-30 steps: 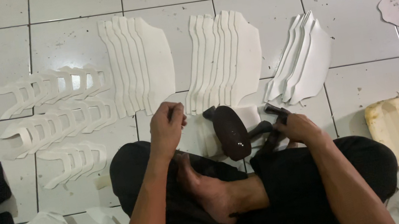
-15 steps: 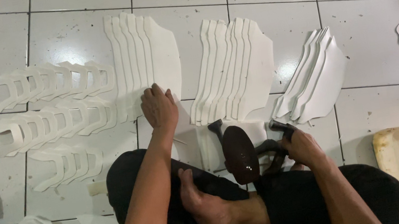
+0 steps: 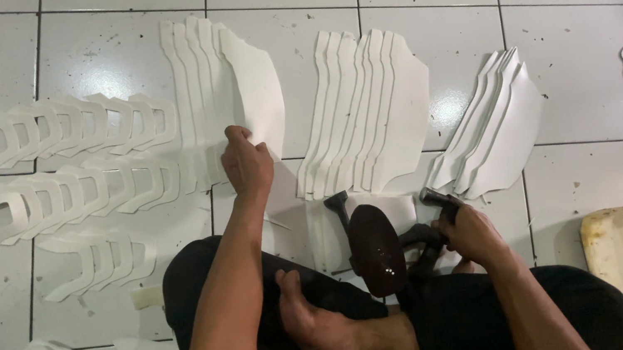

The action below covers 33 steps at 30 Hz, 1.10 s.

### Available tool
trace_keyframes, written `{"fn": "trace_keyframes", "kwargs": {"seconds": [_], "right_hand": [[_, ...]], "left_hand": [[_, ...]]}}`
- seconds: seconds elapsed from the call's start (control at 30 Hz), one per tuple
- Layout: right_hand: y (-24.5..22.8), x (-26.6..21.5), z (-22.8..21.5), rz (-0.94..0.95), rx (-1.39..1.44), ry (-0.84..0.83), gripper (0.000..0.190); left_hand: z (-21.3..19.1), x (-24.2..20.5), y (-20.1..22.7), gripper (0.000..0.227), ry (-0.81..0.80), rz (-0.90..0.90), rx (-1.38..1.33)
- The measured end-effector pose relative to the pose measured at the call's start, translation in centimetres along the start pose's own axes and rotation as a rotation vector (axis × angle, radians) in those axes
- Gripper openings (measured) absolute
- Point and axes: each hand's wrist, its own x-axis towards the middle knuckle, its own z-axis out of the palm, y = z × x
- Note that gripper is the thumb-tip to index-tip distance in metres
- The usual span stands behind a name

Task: The person sits on the floor and uses a hammer to shape white foam pieces against a curved metal mold. They repeatedly pick up foam sheets, place them on the mold, and strike them with the hammer to form a specific shape.

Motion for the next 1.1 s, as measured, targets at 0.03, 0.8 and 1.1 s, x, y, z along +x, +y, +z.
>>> {"fn": "trace_keyframes", "kwargs": {"seconds": [0.03,0.8,1.1], "right_hand": [[0.0,-0.2,-0.1,-0.002,0.0,0.002,0.052],[5.8,1.0,2.8,0.001,0.612,0.141,0.049],[2.0,-8.8,-0.9,0.089,0.771,0.105,0.042]], "left_hand": [[-0.2,-0.2,0.0,0.021,0.002,0.002,-0.001],[-15.9,-17.0,6.2,0.043,-0.357,0.07,-1.191],[-17.2,-23.7,9.2,0.02,-0.774,0.339,-0.791]]}}
